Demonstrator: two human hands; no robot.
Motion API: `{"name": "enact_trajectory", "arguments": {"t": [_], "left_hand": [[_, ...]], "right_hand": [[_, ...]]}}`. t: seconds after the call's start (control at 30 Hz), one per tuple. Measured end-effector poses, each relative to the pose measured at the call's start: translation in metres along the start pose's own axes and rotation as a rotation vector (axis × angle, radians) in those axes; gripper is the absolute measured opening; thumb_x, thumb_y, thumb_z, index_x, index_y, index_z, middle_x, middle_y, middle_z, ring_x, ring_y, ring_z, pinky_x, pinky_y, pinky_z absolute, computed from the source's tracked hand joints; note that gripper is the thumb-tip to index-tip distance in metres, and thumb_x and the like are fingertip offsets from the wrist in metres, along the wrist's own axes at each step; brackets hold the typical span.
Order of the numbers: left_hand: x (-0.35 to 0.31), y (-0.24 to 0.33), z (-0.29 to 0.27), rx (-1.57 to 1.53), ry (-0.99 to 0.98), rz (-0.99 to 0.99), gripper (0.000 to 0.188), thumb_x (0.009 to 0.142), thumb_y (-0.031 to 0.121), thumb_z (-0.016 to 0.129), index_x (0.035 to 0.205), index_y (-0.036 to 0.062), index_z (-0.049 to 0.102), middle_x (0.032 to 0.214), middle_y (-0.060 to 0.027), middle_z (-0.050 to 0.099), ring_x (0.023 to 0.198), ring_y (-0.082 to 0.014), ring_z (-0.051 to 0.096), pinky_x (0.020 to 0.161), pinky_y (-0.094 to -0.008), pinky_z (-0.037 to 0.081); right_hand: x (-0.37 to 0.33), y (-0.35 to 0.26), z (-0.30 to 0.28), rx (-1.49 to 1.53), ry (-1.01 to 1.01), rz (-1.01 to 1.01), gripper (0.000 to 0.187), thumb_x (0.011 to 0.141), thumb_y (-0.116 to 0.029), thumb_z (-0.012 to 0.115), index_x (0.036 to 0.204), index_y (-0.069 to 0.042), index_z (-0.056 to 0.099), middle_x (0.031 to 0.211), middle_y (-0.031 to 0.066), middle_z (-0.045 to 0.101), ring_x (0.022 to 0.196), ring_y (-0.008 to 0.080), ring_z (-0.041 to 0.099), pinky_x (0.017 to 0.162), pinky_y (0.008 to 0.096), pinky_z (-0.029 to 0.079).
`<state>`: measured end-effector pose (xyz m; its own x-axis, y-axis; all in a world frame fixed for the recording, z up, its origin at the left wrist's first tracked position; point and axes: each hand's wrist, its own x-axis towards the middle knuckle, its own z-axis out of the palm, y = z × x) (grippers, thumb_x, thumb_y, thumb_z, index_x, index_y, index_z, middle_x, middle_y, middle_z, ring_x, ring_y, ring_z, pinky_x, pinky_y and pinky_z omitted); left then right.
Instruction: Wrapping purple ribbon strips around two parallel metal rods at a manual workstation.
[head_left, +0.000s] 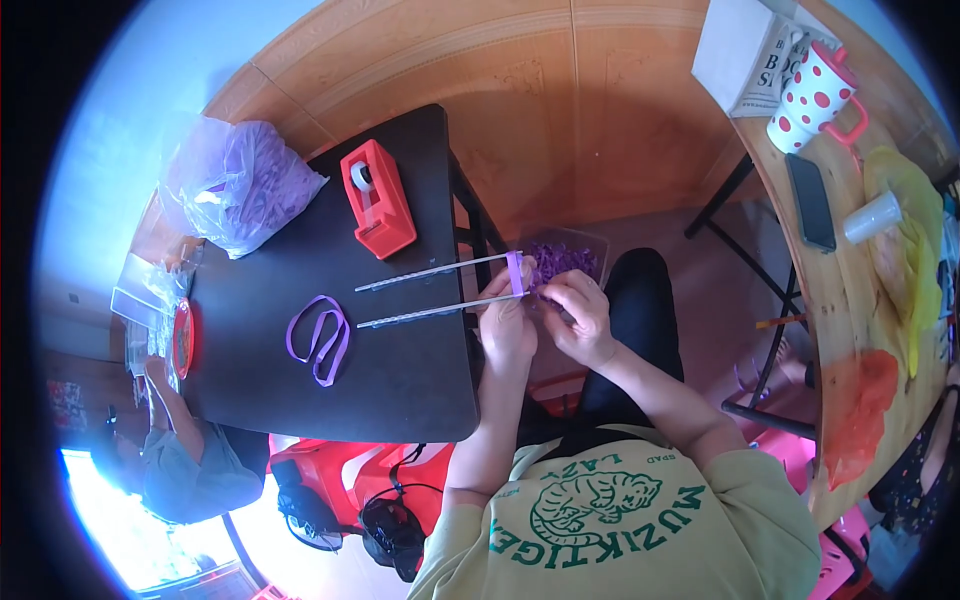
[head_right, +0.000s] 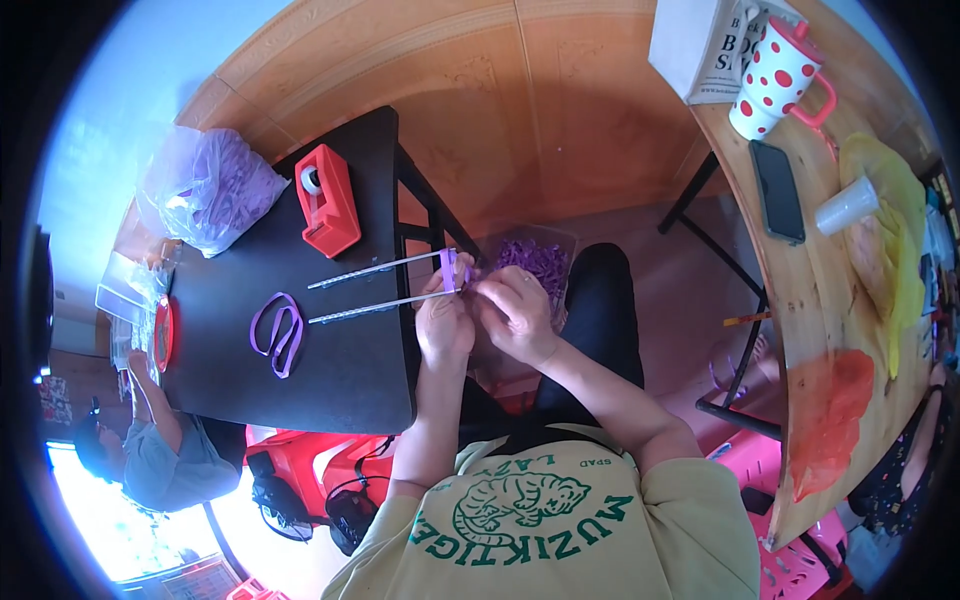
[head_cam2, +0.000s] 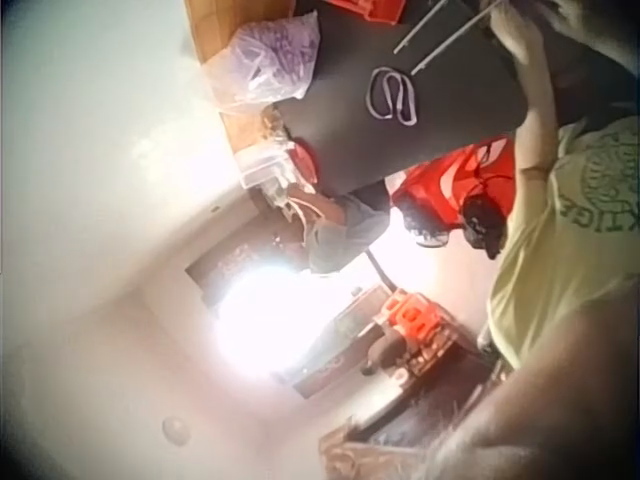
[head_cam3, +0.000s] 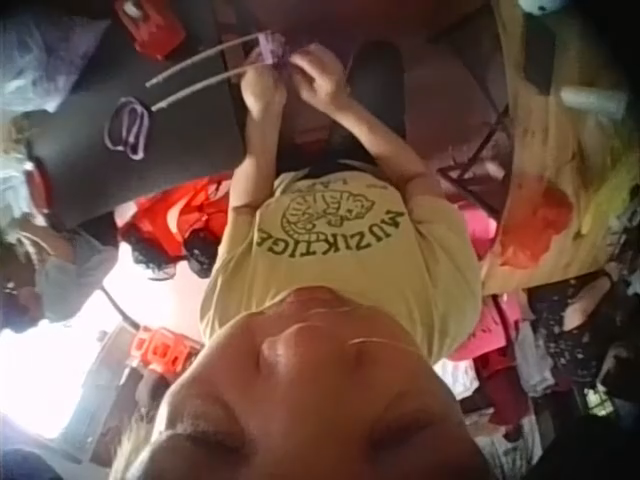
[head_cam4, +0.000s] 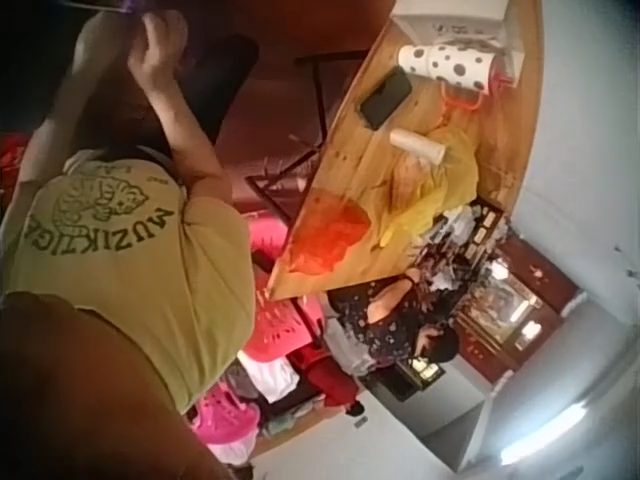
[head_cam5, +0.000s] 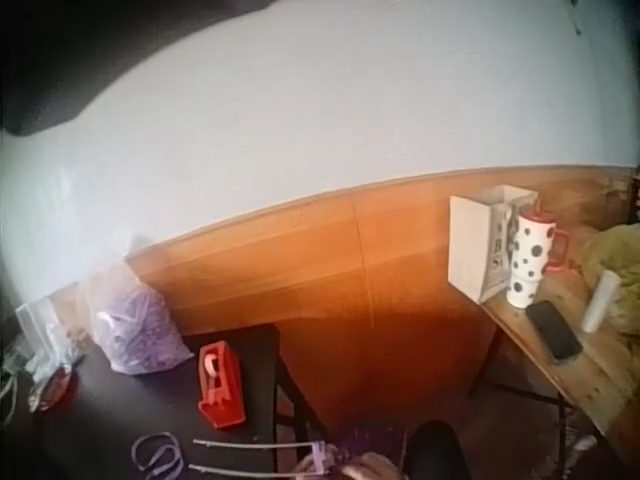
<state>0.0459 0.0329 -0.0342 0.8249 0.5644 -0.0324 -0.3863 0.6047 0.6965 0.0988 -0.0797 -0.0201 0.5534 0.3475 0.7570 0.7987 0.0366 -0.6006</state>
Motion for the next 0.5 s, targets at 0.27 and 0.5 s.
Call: {"name": "enact_trajectory", "arguments": {"t": [0.27, 0.5], "left_hand": [[-0.006, 0.001, 0.010, 0.024, 0.011, -0.010, 0.019, 0.091, 0.009, 0.058, 0.106, -0.0017, 0.064, 0.105, -0.0092, 0.063, 0.101, -0.0173, 0.057, 0.093, -0.0283, 0.042], [-0.005, 0.000, 0.005, 0.010, -0.004, -0.022, 0.020, 0.091, 0.009, 0.058, 0.106, -0.0017, 0.064, 0.106, -0.0094, 0.063, 0.102, -0.0171, 0.057, 0.094, -0.0281, 0.042]], "right_hand": [[0.004, 0.002, 0.010, -0.105, 0.004, 0.007, 0.025, 0.064, 0.006, 0.069, 0.087, -0.002, 0.062, 0.075, 0.0100, 0.057, 0.066, 0.0287, 0.057, 0.057, 0.0357, 0.043], [0.008, 0.001, 0.014, -0.080, 0.002, 0.060, 0.024, 0.065, 0.008, 0.067, 0.087, 0.000, 0.062, 0.071, 0.0109, 0.055, 0.062, 0.0283, 0.056, 0.055, 0.0353, 0.043]]}}
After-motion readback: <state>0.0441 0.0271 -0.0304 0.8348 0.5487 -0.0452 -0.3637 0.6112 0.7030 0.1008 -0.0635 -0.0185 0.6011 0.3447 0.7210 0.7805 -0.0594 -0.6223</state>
